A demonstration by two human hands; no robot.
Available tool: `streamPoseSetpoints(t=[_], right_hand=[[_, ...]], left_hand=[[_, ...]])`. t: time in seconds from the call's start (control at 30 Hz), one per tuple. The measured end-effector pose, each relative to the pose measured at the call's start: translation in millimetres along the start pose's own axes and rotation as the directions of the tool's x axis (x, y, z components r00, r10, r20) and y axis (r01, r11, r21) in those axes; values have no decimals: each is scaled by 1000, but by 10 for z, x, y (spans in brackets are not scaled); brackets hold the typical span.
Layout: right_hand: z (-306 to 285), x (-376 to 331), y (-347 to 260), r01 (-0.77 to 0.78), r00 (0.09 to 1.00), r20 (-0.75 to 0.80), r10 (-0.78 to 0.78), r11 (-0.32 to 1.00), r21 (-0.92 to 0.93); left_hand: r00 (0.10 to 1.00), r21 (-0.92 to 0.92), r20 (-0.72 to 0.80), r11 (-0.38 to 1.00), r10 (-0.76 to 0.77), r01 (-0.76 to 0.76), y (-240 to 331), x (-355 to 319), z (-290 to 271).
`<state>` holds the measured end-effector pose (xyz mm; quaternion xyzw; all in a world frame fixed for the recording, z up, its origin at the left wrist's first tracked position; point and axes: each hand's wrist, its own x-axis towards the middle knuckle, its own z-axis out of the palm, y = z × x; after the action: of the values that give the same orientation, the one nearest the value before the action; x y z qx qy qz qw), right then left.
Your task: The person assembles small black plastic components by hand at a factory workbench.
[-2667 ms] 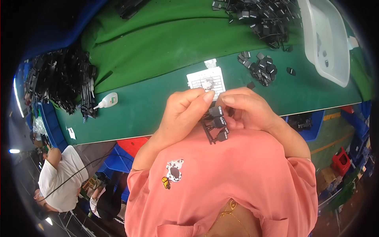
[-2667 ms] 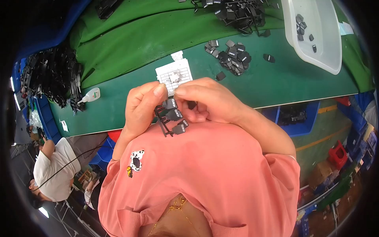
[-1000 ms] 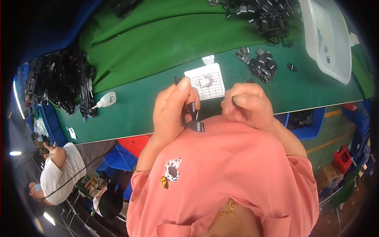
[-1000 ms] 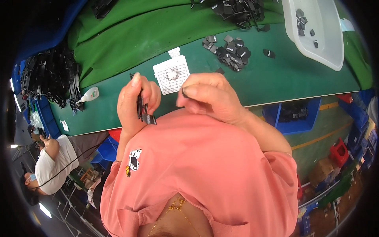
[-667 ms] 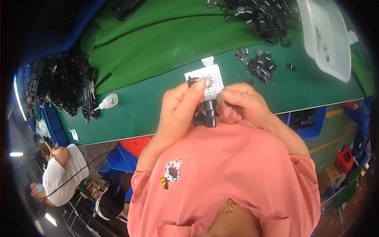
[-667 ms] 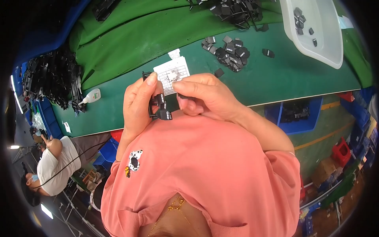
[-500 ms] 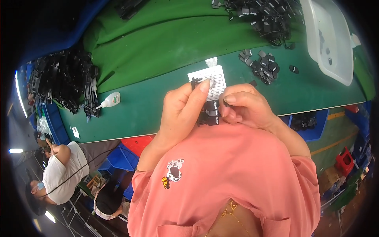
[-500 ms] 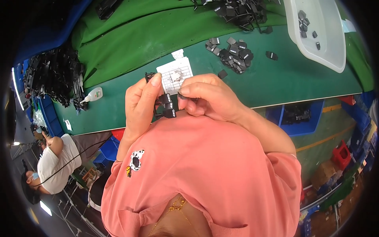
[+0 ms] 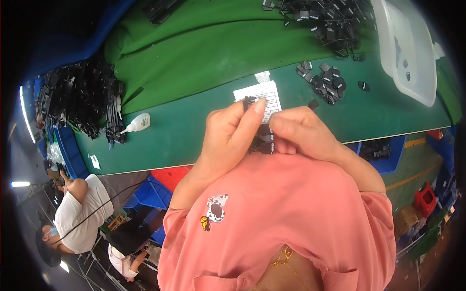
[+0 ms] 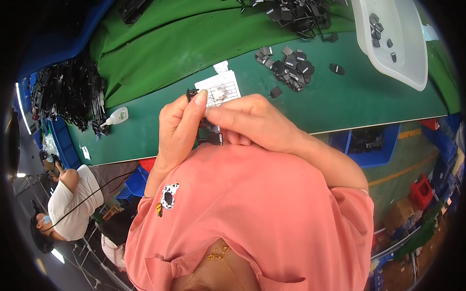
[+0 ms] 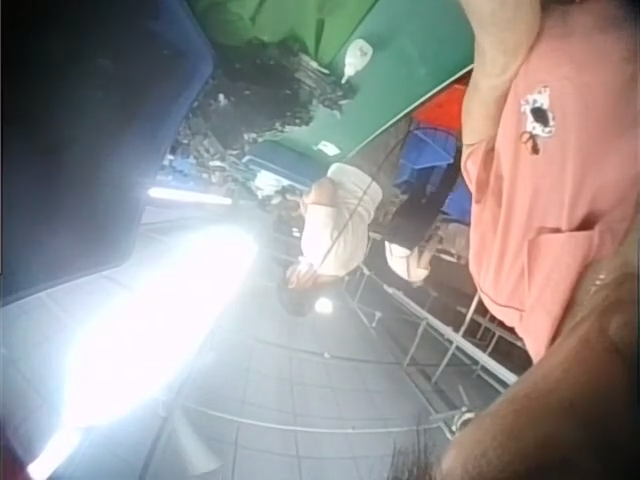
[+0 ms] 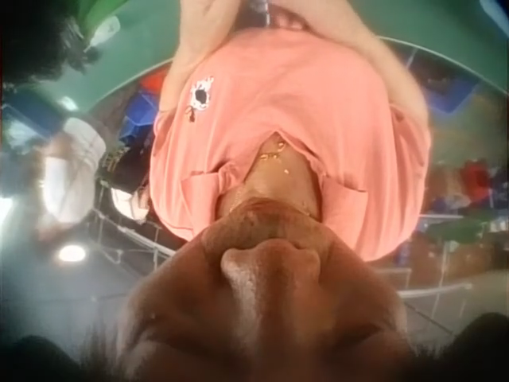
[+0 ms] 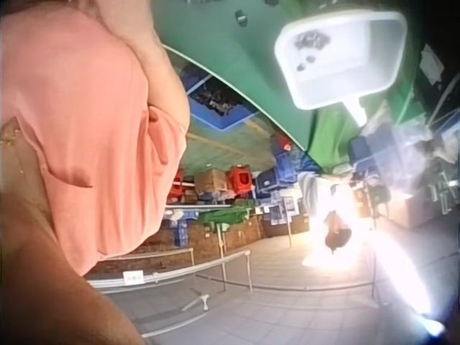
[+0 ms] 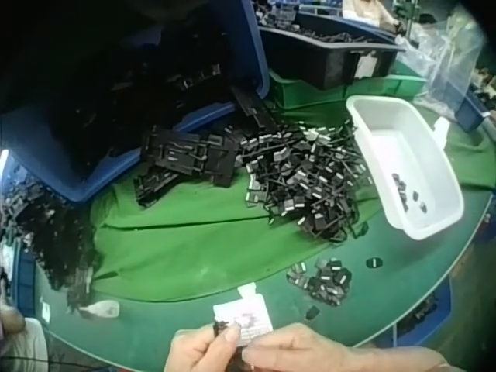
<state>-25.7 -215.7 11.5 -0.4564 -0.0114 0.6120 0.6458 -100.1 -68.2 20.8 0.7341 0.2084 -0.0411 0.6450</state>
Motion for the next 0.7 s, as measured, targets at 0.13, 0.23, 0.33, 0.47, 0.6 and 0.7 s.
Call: streamPoseSetpoints(t=[0.13, 0.23, 0.33, 0.47, 0.6, 0.7], right_hand=[[-31, 6, 29, 73, 997, 32, -68, 978, -197], [-25, -12, 27, 126, 992, 33, -122, 979, -160], [-1, 7, 88, 208, 978, 45, -203, 958, -198], [-18, 21, 119, 106, 993, 53, -105, 994, -8], [-25, -3, 137, 77, 993, 83, -86, 990, 116], [8, -46, 150, 93, 990, 87, -108, 983, 158]], left_hand=[[997, -23, 44, 998, -60, 61, 25, 2, -40], [923, -200, 273, 923, -271, 330, 28, -41, -100], [869, -208, 365, 880, -335, 427, -42, -61, -76], [911, -190, 310, 921, -271, 339, 29, -72, -68], [896, -406, 400, 839, -193, 362, -80, -96, -73], [898, -447, 404, 819, -173, 359, -136, -139, -26]])
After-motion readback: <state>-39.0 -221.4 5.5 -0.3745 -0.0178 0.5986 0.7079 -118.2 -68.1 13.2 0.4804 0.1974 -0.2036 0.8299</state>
